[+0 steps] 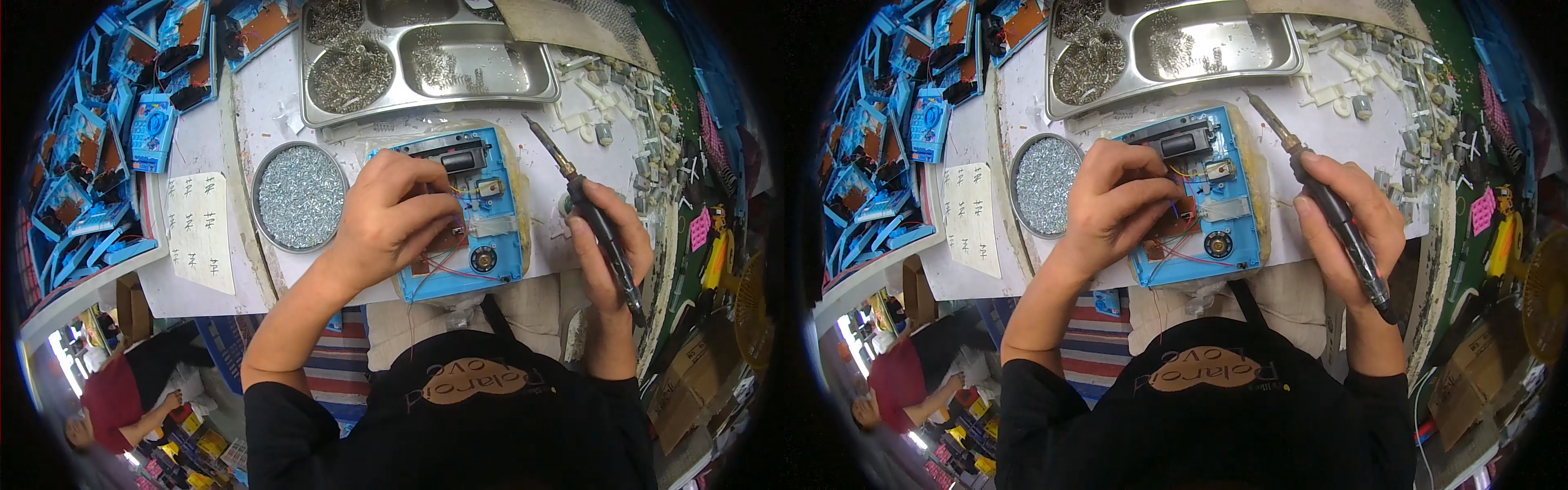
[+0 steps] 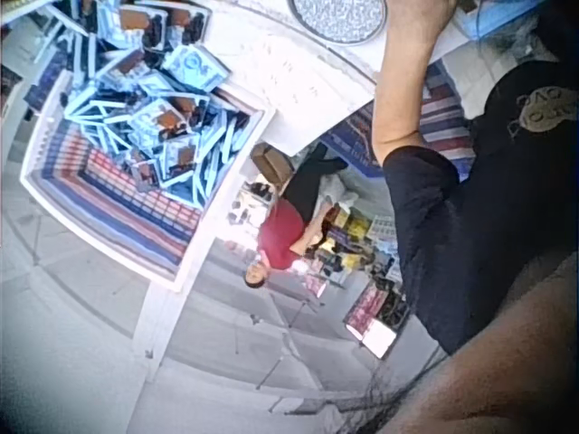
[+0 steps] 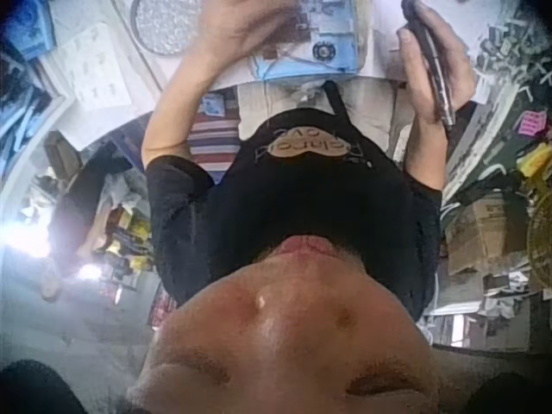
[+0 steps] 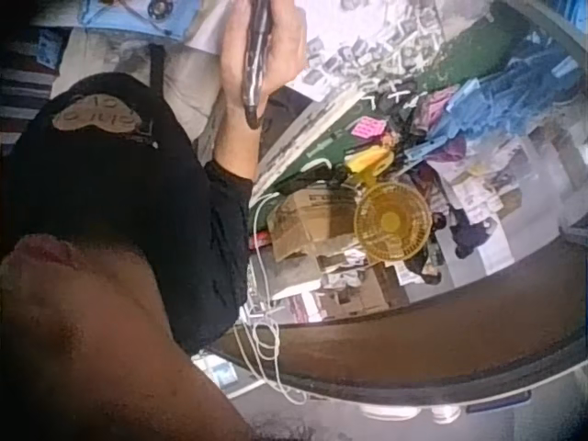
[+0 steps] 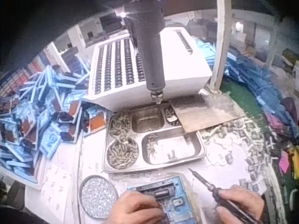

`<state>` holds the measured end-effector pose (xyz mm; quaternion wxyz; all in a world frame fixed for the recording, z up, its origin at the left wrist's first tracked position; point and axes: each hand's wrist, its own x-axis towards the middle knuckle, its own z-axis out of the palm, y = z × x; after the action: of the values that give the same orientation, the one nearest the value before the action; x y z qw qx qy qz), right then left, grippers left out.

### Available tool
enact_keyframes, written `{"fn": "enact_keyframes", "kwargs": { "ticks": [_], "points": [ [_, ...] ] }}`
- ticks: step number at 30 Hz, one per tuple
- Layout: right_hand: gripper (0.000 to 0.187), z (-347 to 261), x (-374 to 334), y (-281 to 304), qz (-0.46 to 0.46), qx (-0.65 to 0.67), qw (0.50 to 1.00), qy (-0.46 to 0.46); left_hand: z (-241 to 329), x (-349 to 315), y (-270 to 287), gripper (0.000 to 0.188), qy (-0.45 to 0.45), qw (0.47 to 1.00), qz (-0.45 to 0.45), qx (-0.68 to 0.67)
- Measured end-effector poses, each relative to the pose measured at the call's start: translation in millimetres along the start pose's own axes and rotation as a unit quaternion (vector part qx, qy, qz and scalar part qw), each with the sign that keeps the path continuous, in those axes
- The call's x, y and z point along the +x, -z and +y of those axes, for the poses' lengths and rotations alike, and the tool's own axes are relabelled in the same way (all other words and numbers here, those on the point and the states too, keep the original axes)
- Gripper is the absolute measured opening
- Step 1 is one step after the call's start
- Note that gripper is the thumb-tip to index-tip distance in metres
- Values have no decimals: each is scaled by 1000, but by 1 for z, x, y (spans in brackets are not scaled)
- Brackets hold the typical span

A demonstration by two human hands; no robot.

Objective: Soldering components onto a circuit board and assembling the plastic housing of an electronic device.

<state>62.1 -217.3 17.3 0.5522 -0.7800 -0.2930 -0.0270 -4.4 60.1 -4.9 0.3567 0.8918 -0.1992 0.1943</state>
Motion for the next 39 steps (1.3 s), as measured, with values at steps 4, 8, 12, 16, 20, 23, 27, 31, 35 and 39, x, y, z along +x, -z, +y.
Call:
{"fn": "enact_keyframes", "kwargs": {
  "ticks": [4,8,12,16,20,23,27,31,35,39],
  "points": [
    [40,2,2,-4,-13,-10,1000,18,1,-2,-5,38,-44,997,5,56],
    [39,0,2,-5,-29,1,999,16,-6,7,-4,35,-124,987,-37,98],
    [39,-1,1,-3,-10,-2,1000,21,-8,10,1,34,-141,981,-71,110],
    [40,-4,-1,1,-28,0,999,-21,-7,9,4,35,-152,980,-60,113],
    [39,-2,2,0,-21,-11,1000,17,-10,15,5,36,-190,970,-79,132],
    [39,-2,3,0,-34,-15,999,21,-14,21,7,38,-243,958,-87,124],
    [39,-2,4,0,-23,-15,999,43,-18,21,16,35,-255,956,-87,117],
    [38,-3,4,1,-25,2,999,23,-15,19,15,34,-231,965,-70,107],
    [38,-4,5,2,-38,-17,999,24,-15,24,8,33,-236,959,-104,117],
    [38,-7,3,6,-24,-12,999,17,-15,22,16,34,-213,967,-107,94]
  ]
}}
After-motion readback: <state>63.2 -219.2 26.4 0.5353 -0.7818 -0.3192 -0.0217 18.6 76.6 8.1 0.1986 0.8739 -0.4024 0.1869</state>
